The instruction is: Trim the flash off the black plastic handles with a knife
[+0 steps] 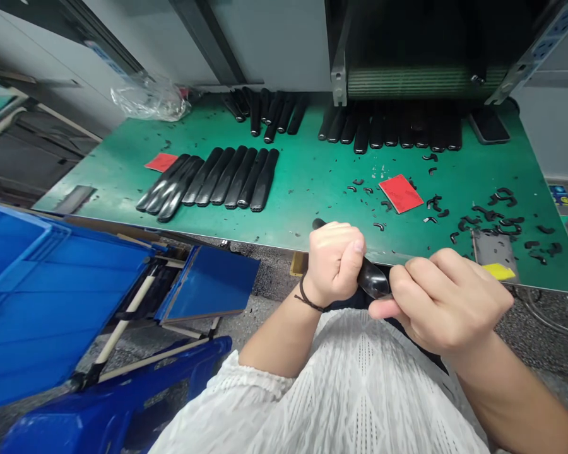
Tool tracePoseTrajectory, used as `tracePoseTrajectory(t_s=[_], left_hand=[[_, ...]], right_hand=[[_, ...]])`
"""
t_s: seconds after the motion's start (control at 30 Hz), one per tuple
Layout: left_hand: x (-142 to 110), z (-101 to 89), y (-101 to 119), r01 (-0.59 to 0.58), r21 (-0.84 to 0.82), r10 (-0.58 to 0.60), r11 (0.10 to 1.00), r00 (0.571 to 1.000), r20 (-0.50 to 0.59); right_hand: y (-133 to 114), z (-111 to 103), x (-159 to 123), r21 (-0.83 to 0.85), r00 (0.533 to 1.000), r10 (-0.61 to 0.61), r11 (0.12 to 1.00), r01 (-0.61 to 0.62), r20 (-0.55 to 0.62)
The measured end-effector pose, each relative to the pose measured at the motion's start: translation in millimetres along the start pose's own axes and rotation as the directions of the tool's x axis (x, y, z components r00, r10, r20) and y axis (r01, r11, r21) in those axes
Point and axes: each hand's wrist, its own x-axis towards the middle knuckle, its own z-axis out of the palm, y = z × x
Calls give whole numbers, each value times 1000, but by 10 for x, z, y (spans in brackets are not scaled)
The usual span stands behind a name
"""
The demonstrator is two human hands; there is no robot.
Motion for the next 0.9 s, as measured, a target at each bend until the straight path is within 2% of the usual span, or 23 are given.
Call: tracePoseTrajectory(t_s=[0.1,0.17,0.27,0.33,0.43,0.57,0.7,0.8,0.9], left_hand=[[-50,6,120,185,-58,-184,981,982,35],[-62,-41,182,261,-70,-250,963,958,139],[-63,-148,203,304,-100,-255,947,906,338],[-68,-199,181,305,-159,-218,939,885,411],[-89,-211,147,255,-233,-137,938,894,426],[-113,-171,148,185,-262,-60,947,905,422],[-123,-146,151,157,-260,-41,953,915,401],[-146,-126,143,156,-261,-53,953,930,365],[-188,-92,149,192,-255,-98,948,935,341]], right_hand=[[25,22,-31,4,995,-19,1000,20,-102],[62,19,-44,159,991,22,987,-1,-130],[154,-17,-44,505,989,144,855,-114,-19],[233,-53,-29,595,976,198,774,-216,96],[336,-98,23,557,954,200,777,-294,224],[389,-125,130,469,932,138,833,-293,336],[383,-146,213,399,905,100,873,-279,413],[375,-148,215,325,925,92,920,-220,369],[353,-128,176,233,967,85,962,-142,239]])
